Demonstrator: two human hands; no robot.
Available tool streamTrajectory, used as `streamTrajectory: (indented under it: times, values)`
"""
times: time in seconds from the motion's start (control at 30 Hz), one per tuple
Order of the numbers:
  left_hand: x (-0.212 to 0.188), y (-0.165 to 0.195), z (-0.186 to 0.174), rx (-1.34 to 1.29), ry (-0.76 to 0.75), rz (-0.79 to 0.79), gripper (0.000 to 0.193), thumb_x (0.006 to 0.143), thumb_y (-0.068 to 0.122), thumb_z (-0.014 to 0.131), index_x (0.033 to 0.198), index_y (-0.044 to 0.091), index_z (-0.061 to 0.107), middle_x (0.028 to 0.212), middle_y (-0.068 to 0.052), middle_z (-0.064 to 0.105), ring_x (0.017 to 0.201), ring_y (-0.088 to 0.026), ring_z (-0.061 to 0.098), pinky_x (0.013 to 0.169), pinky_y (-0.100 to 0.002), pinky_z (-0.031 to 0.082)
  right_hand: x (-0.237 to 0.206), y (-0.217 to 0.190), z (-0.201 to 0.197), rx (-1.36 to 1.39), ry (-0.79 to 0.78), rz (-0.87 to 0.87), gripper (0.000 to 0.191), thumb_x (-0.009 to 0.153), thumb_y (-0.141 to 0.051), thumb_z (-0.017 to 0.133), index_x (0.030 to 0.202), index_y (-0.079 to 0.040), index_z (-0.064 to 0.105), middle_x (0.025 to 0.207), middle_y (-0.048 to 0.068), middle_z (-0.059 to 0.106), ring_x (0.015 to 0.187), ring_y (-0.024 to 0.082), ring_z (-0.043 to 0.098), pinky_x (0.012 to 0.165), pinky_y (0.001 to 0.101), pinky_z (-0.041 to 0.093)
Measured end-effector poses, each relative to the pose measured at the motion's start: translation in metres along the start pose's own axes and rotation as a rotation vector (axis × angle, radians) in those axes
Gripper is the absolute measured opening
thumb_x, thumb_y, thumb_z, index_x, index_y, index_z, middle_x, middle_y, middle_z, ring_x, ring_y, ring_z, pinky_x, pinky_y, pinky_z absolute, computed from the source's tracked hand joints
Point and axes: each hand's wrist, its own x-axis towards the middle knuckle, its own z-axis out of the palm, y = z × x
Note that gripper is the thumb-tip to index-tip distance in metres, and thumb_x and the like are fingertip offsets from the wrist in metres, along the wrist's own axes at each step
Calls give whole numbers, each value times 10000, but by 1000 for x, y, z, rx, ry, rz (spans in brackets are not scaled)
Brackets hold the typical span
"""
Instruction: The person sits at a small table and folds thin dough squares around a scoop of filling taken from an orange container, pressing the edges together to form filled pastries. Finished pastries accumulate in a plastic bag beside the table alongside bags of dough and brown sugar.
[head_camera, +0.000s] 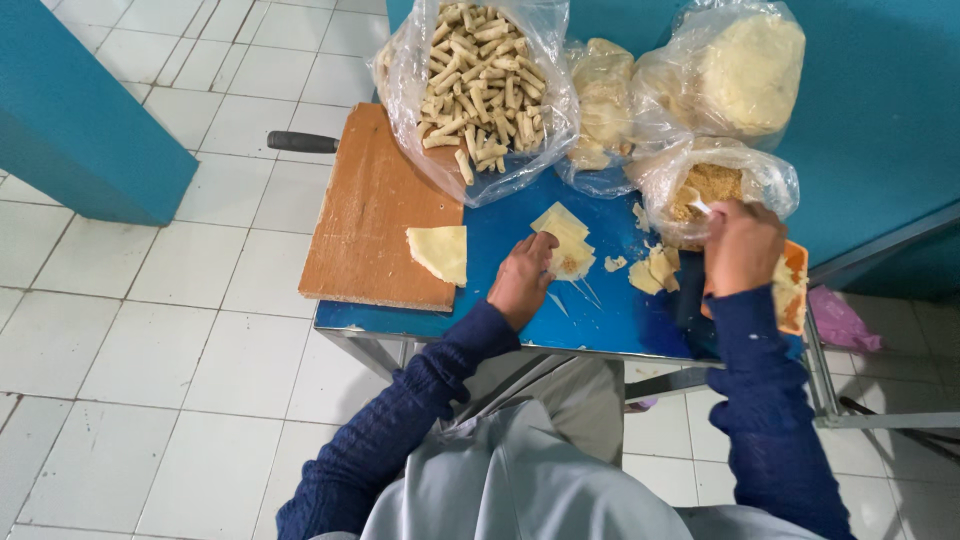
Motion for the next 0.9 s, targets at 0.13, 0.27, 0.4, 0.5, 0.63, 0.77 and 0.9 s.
streamTrajectory:
  times: [0.13,0.27,0.4,0.5,0.63,0.77,0.9]
  values:
    - [3,1,0,39,27,22,369,807,-73,660,1142,30,544,1020,-161,646,1012,-378,629,859,-458,512,-12,-43,2,-62,81,-87,259,851,-24,704,1060,-155,782,1155,108,658,1078,346,561,890,437,423]
    - [5,0,0,26,42,17,349,814,-69,648,1133,28,544,1030,-164,645,1021,-378,629,859,-460,512,-35,-88,6,314,-185,-72,237,814,-24,714,995,-159,788,1019,57,655,998,330,596,858,453,463]
    - [2,0,1,18,31,9,327,843,-62,634,1144,29,547,1051,-170,636,1028,-378,629,865,-459,511,-43,-100,19,353,-203,-5,128,851,-183,795,955,-117,760,943,95,643,929,346,601,806,455,470]
    - [1,0,1,37,18,7,316,848,-54,638,1143,25,557,1062,-176,632,1043,-388,619,879,-460,508,-43,-99,29,361,-194,3,101,889,-194,786,921,-109,743,914,103,651,911,344,608,802,456,477]
    - [0,-1,0,78,17,37,319,845,-53,641,1150,13,575,1099,-190,631,1069,-412,599,899,-469,496,-43,-102,36,487,-244,59,86,931,-159,739,942,-77,716,911,103,697,867,317,656,761,435,506]
    - [0,-3,1,86,29,75,330,837,-66,627,1157,5,593,1121,-198,628,1087,-423,594,915,-468,501,-40,-105,37,709,-397,232,103,968,-142,692,1039,-68,697,938,93,748,844,257,737,726,372,553]
    - [0,-8,5,86,39,88,297,837,-69,625,1124,5,623,1102,-198,622,1090,-418,596,920,-464,504,-37,-104,30,767,-375,50,159,959,-48,656,1101,-84,717,1048,94,756,969,263,737,810,364,569]
